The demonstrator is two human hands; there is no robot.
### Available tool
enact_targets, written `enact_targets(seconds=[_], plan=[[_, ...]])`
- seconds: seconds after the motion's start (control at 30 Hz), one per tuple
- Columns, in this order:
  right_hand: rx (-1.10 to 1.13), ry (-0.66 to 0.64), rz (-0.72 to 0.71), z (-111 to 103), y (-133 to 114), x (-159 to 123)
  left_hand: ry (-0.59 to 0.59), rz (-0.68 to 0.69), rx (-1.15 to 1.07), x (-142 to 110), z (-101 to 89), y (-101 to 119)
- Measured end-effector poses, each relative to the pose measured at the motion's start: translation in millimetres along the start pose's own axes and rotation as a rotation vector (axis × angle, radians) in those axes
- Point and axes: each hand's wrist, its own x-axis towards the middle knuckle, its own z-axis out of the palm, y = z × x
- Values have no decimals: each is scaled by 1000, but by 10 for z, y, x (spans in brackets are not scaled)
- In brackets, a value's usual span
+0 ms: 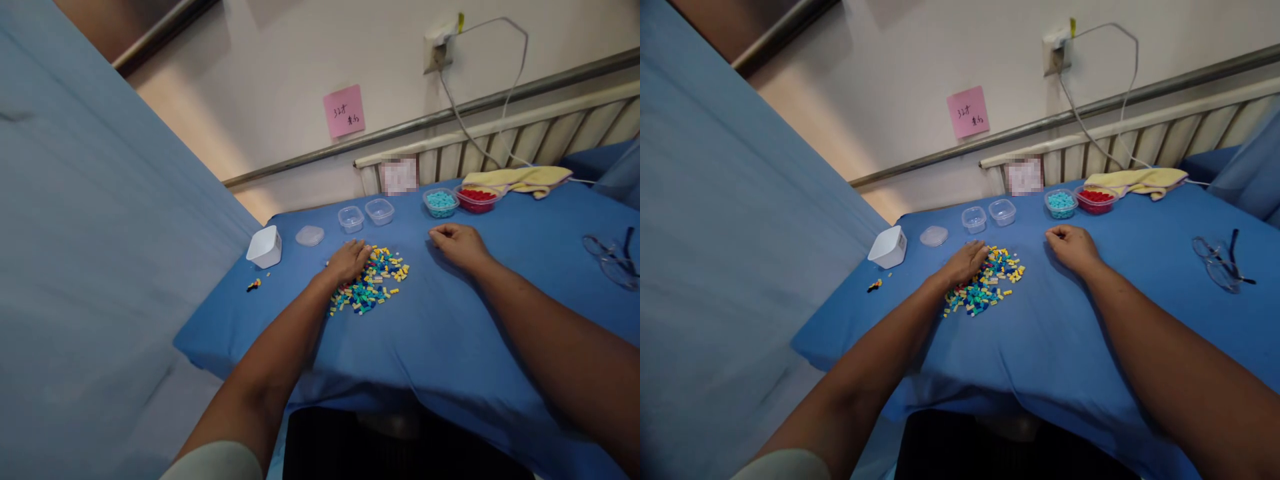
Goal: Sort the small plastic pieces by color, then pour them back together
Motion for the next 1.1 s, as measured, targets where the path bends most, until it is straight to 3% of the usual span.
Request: enact_targets(seconds=[0.13, 0.3, 0.43, 0.53, 0.67, 0.8, 0.97, 1.1], plan=[[30, -17, 12, -7, -6, 3, -53, 140, 115, -122, 7, 283], [36, -16, 12, -19, -12, 1, -34, 172, 229, -704, 38, 452], [18, -13, 8, -29, -30, -11, 47, 199, 260, -1103, 105, 301], [15, -3, -15, -26, -23, -14, 163, 232, 237, -1199, 181, 53], [18, -4, -13, -8, 16, -1, 272, 134, 170, -1062, 227, -256], [8, 5, -24, 4, 49, 17, 264, -44, 41, -716, 148, -352], [9, -13, -9, -10, 34, 18, 132, -80, -30, -234, 27, -170], [2, -25, 22, -36, -19, -2, 44, -8, 30, -121, 28, 124]])
